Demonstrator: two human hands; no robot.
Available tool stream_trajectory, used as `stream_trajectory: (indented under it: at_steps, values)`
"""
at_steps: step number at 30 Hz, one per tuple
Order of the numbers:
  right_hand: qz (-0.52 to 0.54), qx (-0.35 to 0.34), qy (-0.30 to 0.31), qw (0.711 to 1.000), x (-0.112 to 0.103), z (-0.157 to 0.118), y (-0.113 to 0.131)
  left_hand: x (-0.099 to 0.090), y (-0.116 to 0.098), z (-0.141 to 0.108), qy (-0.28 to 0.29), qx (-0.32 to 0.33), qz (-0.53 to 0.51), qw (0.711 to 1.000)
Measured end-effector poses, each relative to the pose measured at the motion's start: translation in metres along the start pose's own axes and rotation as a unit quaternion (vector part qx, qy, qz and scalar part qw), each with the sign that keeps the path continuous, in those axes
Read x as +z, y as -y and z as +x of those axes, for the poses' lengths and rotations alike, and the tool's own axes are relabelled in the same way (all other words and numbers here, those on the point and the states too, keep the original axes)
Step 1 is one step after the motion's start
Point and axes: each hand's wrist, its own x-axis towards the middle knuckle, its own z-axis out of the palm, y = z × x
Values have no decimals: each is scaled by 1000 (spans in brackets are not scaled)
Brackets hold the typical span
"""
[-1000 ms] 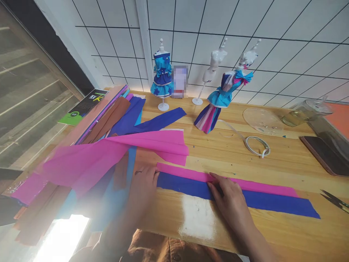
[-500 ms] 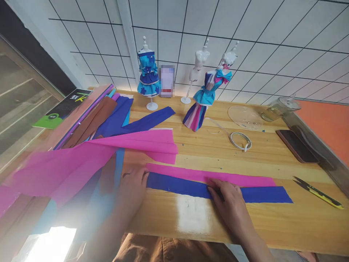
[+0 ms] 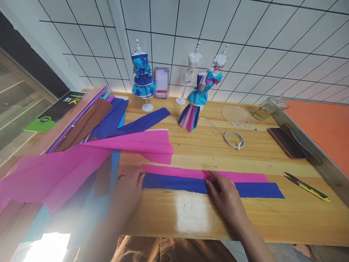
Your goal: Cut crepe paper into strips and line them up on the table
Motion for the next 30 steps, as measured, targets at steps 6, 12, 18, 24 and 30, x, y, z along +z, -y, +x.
stream_trajectory:
  at_steps: [6, 12, 18, 24, 30]
  values:
    - [1, 3, 24, 1000, -2, 2, -3, 2, 2, 1, -4, 3, -2, 1000]
    - [1, -9, 45, 999, -9, 8, -4, -2, -2, 1, -3, -4, -1, 1000]
    - [20, -5, 57, 998, -11, 9, -6, -2, -2, 1, -3, -6, -11, 1000]
    - [9, -42, 54, 998, -11, 10, -7, -1, -2, -1, -6, 12, 11, 1000]
    - [-94, -191, 69, 975, -22, 13, -1, -4, -3, -2, 16, 13, 29, 999]
